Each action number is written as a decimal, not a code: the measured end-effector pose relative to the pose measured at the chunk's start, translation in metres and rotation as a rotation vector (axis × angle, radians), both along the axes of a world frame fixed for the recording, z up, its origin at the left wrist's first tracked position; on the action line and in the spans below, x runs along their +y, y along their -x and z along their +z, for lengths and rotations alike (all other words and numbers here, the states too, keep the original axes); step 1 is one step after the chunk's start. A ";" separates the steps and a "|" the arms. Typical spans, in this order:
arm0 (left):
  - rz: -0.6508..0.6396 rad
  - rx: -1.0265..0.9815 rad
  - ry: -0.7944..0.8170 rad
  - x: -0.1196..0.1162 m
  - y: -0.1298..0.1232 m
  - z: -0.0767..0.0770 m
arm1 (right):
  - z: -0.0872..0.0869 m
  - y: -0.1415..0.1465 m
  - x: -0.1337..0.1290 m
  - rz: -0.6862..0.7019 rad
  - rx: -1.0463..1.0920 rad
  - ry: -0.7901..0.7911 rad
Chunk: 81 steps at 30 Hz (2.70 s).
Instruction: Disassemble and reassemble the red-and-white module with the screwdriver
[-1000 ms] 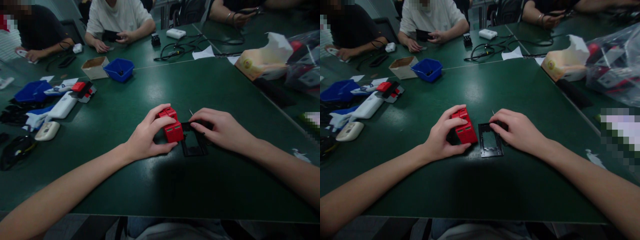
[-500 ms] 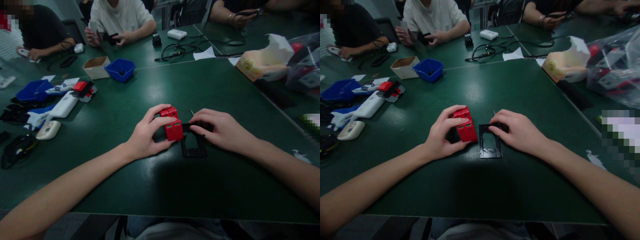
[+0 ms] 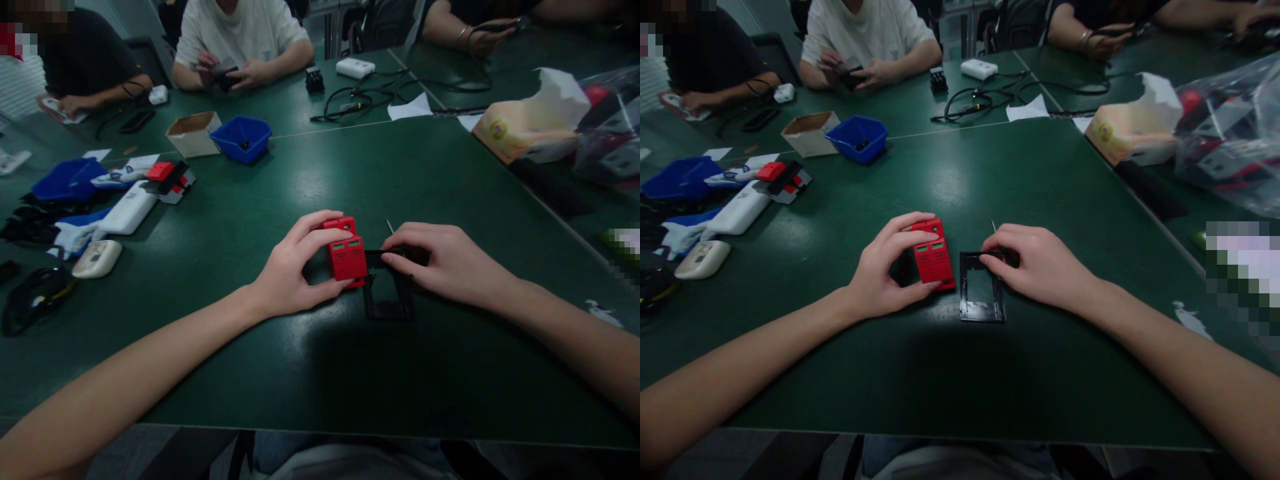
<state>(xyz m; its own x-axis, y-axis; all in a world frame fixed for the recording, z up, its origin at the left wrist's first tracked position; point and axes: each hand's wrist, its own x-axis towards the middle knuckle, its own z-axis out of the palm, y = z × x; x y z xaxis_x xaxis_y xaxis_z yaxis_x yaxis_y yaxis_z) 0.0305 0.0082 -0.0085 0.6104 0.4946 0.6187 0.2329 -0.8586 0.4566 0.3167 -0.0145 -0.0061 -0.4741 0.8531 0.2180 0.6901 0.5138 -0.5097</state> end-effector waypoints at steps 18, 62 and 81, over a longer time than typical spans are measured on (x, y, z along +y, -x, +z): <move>-0.014 -0.001 -0.051 0.000 -0.001 -0.001 | 0.001 -0.001 -0.002 -0.135 0.183 0.000; -0.313 0.097 -0.025 -0.003 0.002 0.000 | 0.012 0.043 -0.037 -0.066 0.756 0.372; -0.416 -0.149 0.139 0.000 -0.001 -0.006 | -0.021 0.042 -0.017 0.114 0.104 -0.051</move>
